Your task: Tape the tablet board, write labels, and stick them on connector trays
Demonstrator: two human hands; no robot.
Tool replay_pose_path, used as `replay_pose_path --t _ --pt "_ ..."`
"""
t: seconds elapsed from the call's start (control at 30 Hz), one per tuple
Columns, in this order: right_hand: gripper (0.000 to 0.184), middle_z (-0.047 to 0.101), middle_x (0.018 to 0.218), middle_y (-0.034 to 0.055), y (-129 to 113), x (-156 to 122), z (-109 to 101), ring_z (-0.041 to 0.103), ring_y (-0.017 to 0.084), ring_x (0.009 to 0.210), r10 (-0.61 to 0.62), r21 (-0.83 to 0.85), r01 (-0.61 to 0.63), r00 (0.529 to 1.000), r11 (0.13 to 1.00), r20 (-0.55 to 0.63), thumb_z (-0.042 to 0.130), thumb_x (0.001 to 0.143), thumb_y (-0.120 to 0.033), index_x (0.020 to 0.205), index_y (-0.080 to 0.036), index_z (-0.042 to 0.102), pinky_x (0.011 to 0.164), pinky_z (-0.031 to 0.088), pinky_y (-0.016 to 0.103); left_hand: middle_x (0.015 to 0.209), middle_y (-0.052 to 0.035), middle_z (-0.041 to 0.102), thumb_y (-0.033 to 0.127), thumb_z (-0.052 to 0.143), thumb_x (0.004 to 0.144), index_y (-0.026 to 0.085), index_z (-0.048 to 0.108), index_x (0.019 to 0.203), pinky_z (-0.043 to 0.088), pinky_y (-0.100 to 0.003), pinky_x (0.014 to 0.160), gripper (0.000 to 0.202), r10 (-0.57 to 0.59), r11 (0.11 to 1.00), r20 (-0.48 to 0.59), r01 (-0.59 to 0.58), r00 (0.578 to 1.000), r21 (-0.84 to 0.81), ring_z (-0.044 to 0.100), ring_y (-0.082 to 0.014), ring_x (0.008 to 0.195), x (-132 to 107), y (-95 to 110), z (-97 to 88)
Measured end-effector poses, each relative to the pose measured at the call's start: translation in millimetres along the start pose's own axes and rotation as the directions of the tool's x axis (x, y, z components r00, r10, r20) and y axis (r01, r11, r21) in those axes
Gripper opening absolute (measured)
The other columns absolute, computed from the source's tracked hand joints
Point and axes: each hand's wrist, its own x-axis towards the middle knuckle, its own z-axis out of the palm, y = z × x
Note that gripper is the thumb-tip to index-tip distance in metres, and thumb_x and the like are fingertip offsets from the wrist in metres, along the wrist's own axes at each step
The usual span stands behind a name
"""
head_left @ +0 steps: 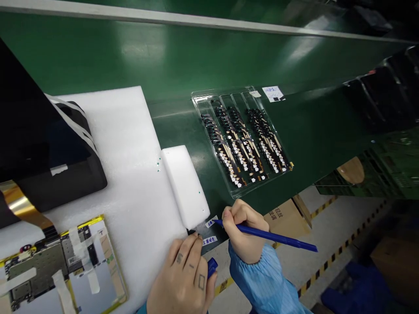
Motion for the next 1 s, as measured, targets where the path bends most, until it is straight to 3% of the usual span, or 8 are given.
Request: replay_pose_path --t 0.77,1.0 --pt "0.038 0.028 0.053 -0.007 0.3 0.9 0.8 0.029 0.005 0.047 -0.022 -0.036 0.02 0.999 0.999 -0.04 0.051 0.075 0.001 0.055 -0.018 0.025 0.042 0.028 0.02 0.078 -0.0125 0.07 0.012 0.029 0.091 0.008 0.06 0.068 0.051 -0.036 0.064 0.039 -0.009 1.0 -0.031 0.009 0.999 0.022 0.066 -0.0231 0.075 0.5 0.6 0.0" --pt "0.039 0.026 0.053 -0.007 1.3 0.4 1.1 0.029 0.005 0.046 -0.035 -0.033 0.034 0.999 0.999 -0.028 0.05 0.075 0.001 0.055 -0.018 0.024 0.041 0.027 0.02 0.083 -0.0127 0.069 0.011 0.032 0.088 0.008 0.06 0.074 0.052 -0.036 0.066 0.031 0.009 1.0 0.019 -0.009 1.0 0.016 0.066 -0.0233 0.08 -0.8 -0.3 0.7"
